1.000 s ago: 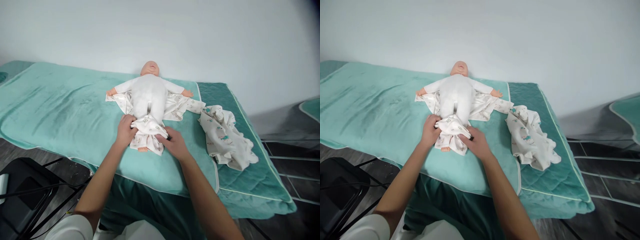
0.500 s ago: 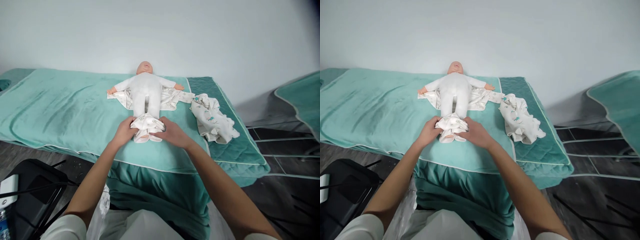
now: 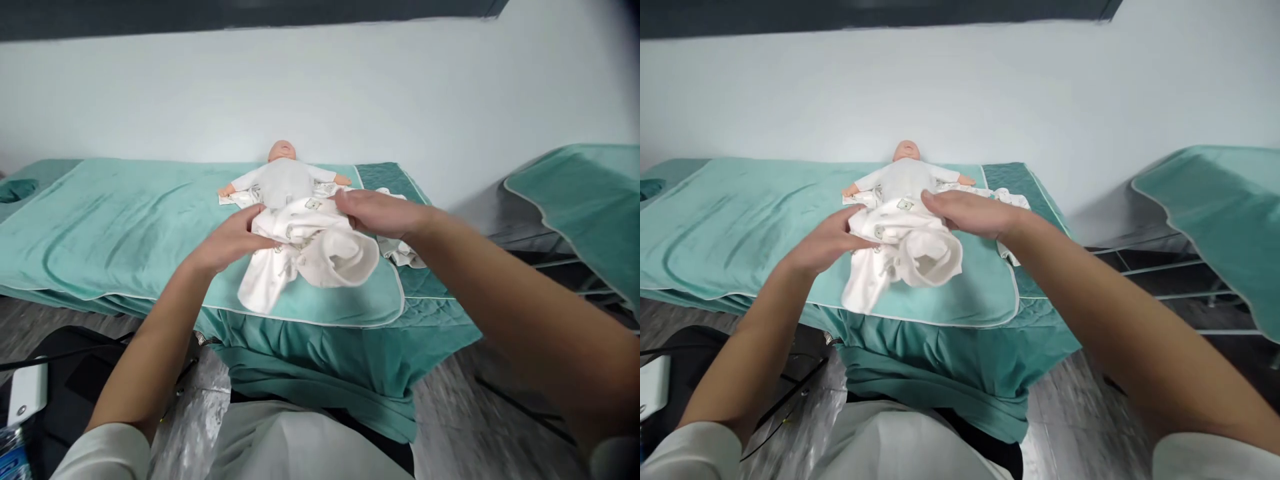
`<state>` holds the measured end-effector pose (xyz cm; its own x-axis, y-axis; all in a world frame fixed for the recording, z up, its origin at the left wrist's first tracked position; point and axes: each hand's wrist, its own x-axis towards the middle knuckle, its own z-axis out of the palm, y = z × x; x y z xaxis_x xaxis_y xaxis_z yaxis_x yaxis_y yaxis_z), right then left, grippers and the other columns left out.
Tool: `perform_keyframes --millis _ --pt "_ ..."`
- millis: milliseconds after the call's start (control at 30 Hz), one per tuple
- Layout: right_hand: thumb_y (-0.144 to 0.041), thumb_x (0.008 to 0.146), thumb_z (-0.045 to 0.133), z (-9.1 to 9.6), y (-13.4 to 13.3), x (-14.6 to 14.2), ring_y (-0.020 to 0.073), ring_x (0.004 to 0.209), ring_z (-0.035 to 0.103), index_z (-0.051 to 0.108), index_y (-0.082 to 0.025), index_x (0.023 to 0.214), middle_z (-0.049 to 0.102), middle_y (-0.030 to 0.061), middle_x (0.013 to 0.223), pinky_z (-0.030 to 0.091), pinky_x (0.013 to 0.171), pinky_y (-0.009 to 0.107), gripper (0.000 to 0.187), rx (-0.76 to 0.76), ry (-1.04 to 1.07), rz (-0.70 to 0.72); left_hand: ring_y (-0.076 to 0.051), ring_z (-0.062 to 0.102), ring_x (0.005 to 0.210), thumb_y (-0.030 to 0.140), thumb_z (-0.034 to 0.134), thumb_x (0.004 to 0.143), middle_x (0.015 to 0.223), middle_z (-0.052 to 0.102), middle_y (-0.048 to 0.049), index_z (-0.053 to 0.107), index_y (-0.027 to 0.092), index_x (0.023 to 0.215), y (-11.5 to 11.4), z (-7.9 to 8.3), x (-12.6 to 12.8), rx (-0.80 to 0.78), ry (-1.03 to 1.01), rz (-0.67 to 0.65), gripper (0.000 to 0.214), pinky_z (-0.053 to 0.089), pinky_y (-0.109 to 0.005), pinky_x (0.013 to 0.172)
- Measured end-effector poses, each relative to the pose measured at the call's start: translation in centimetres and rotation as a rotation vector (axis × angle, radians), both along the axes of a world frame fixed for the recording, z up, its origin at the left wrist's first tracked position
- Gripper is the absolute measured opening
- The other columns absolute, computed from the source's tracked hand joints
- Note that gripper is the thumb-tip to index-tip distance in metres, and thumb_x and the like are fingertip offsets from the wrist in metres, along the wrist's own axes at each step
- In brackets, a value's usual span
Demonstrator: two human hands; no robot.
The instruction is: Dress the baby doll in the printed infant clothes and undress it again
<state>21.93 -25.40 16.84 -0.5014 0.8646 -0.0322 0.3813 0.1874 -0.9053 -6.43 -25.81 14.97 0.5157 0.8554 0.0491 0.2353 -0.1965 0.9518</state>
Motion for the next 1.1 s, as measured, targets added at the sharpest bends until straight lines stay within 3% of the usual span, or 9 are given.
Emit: perform_keyframes --millis 167,267,367,433,533,667,833,933,1100 --pt "-0.066 0.079 0.078 5.4 -0.8 -1.7 0.0208 0.082 0.069 0.075 -0.026 0.081 0.073 0.0005 0.081 0.056 0.072 0.031 0.04 0.035 -0.138 0.159 -0.019 0.062 0.09 0.028 0.084 0.069 0.094 0.065 -0.0003 0.061 0.02 0.097 -1.2 5.5 -0.2 0.333 0.139 0.075 0.037 0.05 -0.027 0.074" --pt "-0.062 0.079 0.081 7.9 -1.5 -3.1 0.0142 0.072 0.063 0.071 -0.023 0.077 0.065 -0.0023 0.073 0.05 0.065 0.027 0.04 0.082 -0.084 0.196 -0.016 0.061 0.087 0.027 0.08 0.075 0.097 0.066 0.0006 0.061 0.021 0.1 -1.9 8.1 0.0 0.494 0.207 0.002 0.032 0.049 -0.025 0.073" --pt "-0.057 0.079 0.084 9.5 -2.1 -4.1 0.0098 0.065 0.055 0.066 -0.02 0.074 0.059 -0.0033 0.069 0.044 0.061 0.024 0.041 0.155 -0.017 0.162 -0.017 0.063 0.085 0.029 0.082 0.074 0.096 0.065 0.0006 0.065 0.022 0.096 -2.1 9.9 0.1 0.54 0.336 -0.103 0.028 0.049 -0.027 0.072" --pt "-0.054 0.085 0.08 10.3 -2.5 -4.5 0.0091 0.064 0.053 0.065 -0.019 0.074 0.057 -0.0028 0.069 0.043 0.06 0.023 0.04 0.196 0.002 0.149 -0.02 0.066 0.087 0.028 0.085 0.068 0.093 0.064 0.0002 0.067 0.022 0.091 -2.1 10.7 0.0 0.462 0.38 -0.168 0.03 0.052 -0.029 0.073" --pt "-0.051 0.095 0.07 11.5 -3.2 -4.9 0.0092 0.064 0.051 0.065 -0.018 0.073 0.055 -0.0018 0.068 0.043 0.06 0.023 0.04 0.254 -0.01 0.124 -0.026 0.07 0.093 0.026 0.086 0.065 0.091 0.065 -0.0005 0.068 0.022 0.092 -2.1 11.2 -0.4 0.277 0.276 -0.223 0.033 0.057 -0.034 0.075" --pt "-0.052 0.098 0.065 12.5 -3.9 -4.9 0.0112 0.065 0.054 0.068 -0.018 0.072 0.059 0.0005 0.068 0.046 0.062 0.026 0.044 0.344 -0.047 0.094 -0.029 0.075 0.091 0.036 0.089 0.061 0.086 0.069 -0.0012 0.069 0.023 0.095 -1.6 10.7 -1.1 0.134 0.025 -0.301 0.041 0.061 -0.038 0.072" --pt "-0.049 0.098 0.067 12.8 -3.6 -4.2 0.0096 0.062 0.051 0.068 -0.017 0.068 0.057 -0.0011 0.064 0.044 0.06 0.026 0.044 0.374 -0.048 0.067 -0.026 0.076 0.087 0.048 0.087 0.069 0.077 0.07 -0.0007 0.069 0.023 0.088 -1.3 10.2 -0.7 0.263 -0.059 -0.252 0.037 0.063 -0.035 0.069" --pt "-0.051 0.095 0.07 12.8 -3.5 -3.9 0.009 0.062 0.052 0.071 -0.018 0.071 0.056 -0.0023 0.064 0.042 0.058 0.024 0.042 0.306 -0.103 0.123 -0.022 0.074 0.085 0.04 0.085 0.076 0.079 0.069 0.0009 0.068 0.022 0.089 -1.7 10.4 0.2 0.284 -0.019 -0.243 0.028 0.061 -0.033 0.069" --pt "-0.053 0.089 0.076 12.4 -3.6 -3.7 0.0097 0.068 0.056 0.075 -0.018 0.083 0.058 -0.0034 0.069 0.044 0.062 0.025 0.036 0.116 -0.184 0.283 -0.013 0.063 0.074 0.02 0.081 0.076 0.079 0.062 0.0023 0.063 0.02 0.086 -3.3 10.9 1.4 0.429 0.026 -0.173 0.021 0.049 -0.026 0.063"
